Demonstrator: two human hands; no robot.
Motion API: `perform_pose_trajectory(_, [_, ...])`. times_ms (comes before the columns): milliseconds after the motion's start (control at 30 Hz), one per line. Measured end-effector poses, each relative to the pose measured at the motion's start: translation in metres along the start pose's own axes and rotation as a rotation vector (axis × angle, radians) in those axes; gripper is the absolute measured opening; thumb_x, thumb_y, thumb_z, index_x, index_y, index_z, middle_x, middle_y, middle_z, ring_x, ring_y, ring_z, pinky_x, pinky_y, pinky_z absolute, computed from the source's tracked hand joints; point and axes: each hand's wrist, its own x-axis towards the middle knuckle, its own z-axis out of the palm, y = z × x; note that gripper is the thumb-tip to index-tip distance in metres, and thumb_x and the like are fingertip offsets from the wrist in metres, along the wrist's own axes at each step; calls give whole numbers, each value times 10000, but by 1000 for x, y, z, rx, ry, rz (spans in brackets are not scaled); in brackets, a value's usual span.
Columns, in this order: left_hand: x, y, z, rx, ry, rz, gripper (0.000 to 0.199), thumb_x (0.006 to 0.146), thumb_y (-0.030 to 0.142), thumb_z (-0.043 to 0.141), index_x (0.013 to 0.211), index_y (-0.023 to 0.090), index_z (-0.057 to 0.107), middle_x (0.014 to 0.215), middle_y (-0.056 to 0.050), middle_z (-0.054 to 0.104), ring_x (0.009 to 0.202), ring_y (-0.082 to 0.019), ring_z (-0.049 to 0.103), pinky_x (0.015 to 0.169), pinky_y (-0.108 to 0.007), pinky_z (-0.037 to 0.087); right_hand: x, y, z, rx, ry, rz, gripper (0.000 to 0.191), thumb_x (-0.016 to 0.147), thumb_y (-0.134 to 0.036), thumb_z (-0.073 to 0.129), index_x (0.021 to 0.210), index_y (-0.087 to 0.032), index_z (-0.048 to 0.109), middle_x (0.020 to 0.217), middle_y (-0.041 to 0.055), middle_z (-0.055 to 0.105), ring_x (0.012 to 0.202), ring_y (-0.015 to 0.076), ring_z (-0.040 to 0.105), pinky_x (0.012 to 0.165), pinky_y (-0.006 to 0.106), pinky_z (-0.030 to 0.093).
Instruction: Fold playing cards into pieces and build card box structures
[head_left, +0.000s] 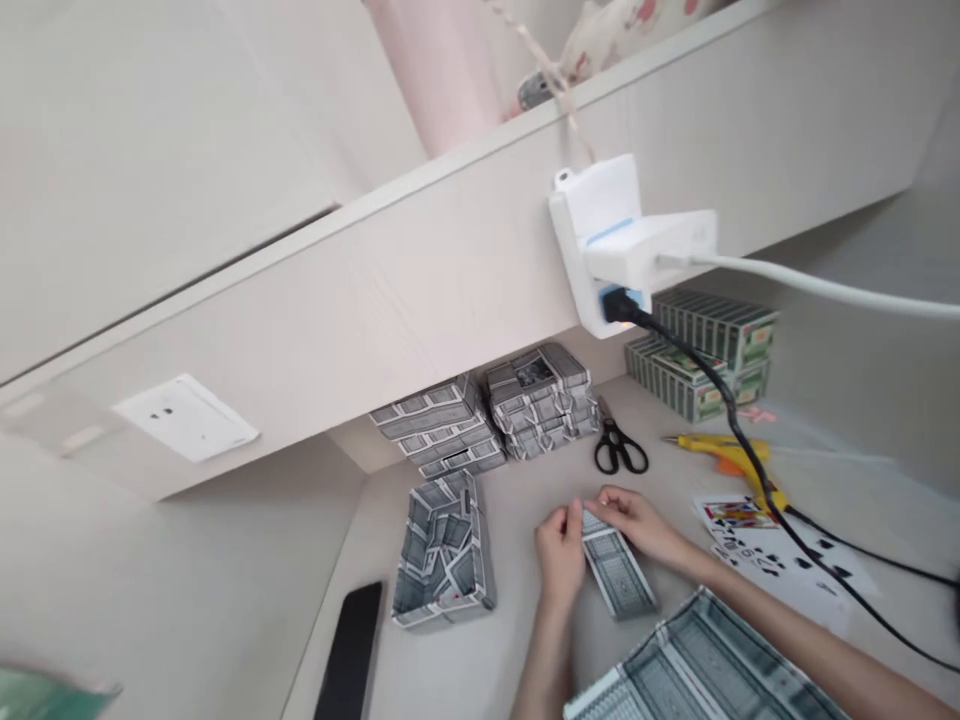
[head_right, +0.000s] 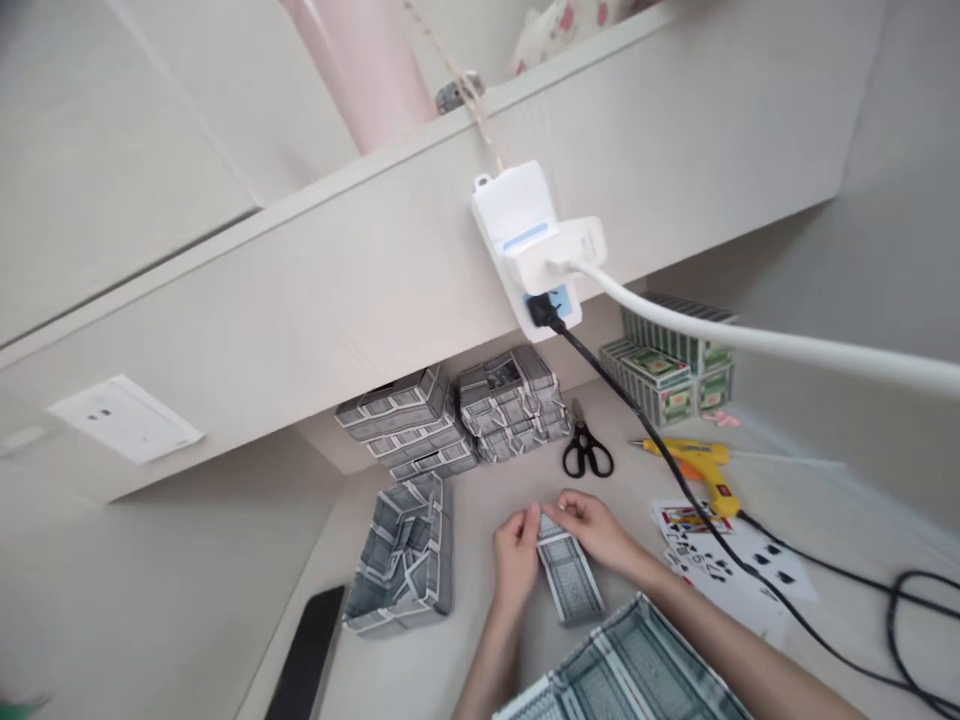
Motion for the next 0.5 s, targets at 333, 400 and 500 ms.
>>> perform_pose_trajectory(333, [1, 9, -5, -162, -88, -69, 567, 774, 600, 324, 721, 120, 622, 649, -92, 634, 582, -168, 564, 549, -271, 421, -1, -13, -2, 596, 205, 100, 210, 749, -387, 551, 727, -180, 519, 617, 30, 624, 492, 158, 583, 479, 282, 452])
perform_pose_trajectory(400, [1, 9, -3, -164, -90, -67, 547, 773, 585, 348, 744, 116, 626, 655, -90, 637, 588, -165, 572, 553, -270, 428, 0, -14, -6, 656, 199, 106, 204, 756, -381, 555, 765, -177, 538, 668, 47, 649, 507, 169, 607, 461, 281, 460])
perform_pose_trajectory(500, [2, 9, -1, -164, -69, -67, 529, 774, 569, 368, 794, 111, 631, 663, -83, 638, 590, -156, 573, 561, -266, 439, 2, -14, -11, 671, 200, 138, 191, 745, -373, 580, 776, -188, 539, 674, 38, 661, 501, 174, 617, 424, 265, 452])
